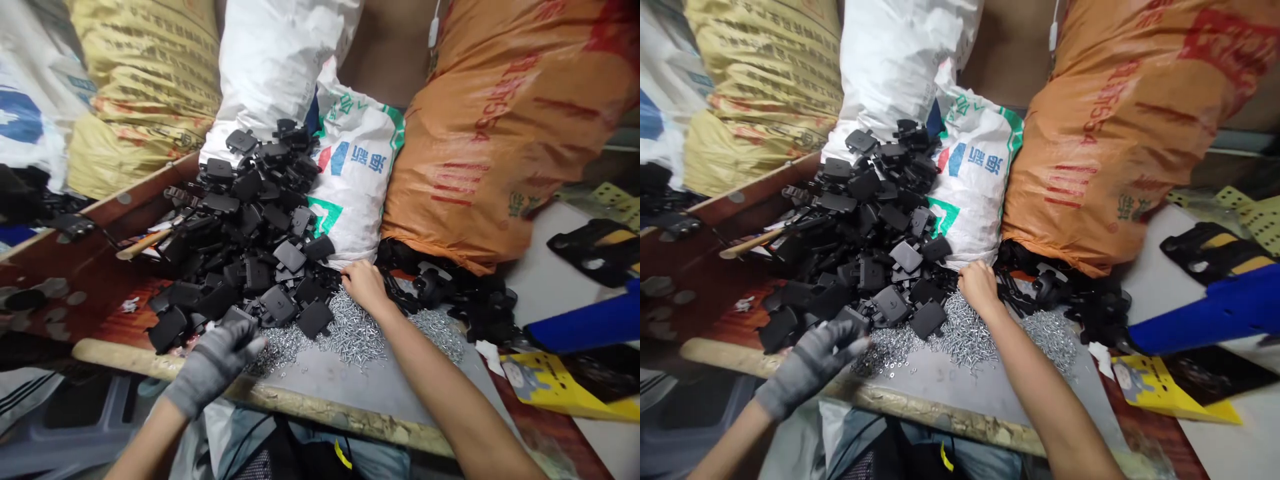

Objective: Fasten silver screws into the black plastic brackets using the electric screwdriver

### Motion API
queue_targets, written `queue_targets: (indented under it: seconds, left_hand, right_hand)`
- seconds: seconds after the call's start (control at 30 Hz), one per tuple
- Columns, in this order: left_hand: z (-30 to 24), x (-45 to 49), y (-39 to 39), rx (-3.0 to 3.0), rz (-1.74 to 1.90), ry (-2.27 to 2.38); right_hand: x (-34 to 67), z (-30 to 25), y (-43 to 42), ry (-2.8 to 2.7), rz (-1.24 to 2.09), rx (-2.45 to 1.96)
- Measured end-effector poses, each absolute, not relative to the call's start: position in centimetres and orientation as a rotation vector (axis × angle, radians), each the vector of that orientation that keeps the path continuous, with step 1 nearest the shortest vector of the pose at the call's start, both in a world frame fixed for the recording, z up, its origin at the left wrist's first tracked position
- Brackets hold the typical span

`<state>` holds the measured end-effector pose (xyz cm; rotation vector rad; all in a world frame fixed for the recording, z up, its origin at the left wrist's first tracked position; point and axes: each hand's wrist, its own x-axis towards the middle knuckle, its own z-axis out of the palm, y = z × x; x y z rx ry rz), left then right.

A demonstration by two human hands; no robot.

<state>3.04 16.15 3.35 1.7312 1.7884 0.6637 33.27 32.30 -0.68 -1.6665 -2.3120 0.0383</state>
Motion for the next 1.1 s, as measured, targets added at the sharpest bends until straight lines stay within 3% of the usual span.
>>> queue_targets:
  seconds: [0.1,0.2,0.27,0.47,0.57,0.7,0.8,0.97,1.1]
  left_hand:
    - [4.4,5.9,21.4,2.119,0.439,1.956]
    - [4.6,8.0,24.0,2.211,0.108,1.986]
    - [4.6,8.5,24.3,2.208,0.072,1.947]
    - [4.5,8.4,22.6,1.797,0.91,1.604]
    - [3.7,9.9,21.8,1.477,1.105,1.506]
    - [2.2,13.0,20.3,1.151,1.201,1.161]
    - [1.7,14.8,19.0,1.055,1.185,1.003]
    - [1.7,16.3,17.6,1.146,1.372,1.123]
    - [1.2,16.6,17.3,1.144,1.32,1.09]
  right_hand:
    - [32.5,-1.4,33.1,-2.348,0.028,-1.721]
    - [32.6,-1.7,33.4,-2.386,0.051,-1.694]
    - [33.0,-1.7,33.4,-2.4,0.077,-1.642]
    - [33.8,-0.1,31.1,-2.306,0.119,-1.431]
    - [33.1,1.3,27.2,-2.156,0.13,-1.228]
    - [32.0,1.9,21.8,-1.898,0.115,-0.823]
    - [31.7,1.4,19.6,-1.794,0.058,-0.881]
    - [32.3,0.2,18.2,-1.675,0.123,-1.008]
    - [32.9,-0.5,17.0,-1.657,0.235,-1.047]
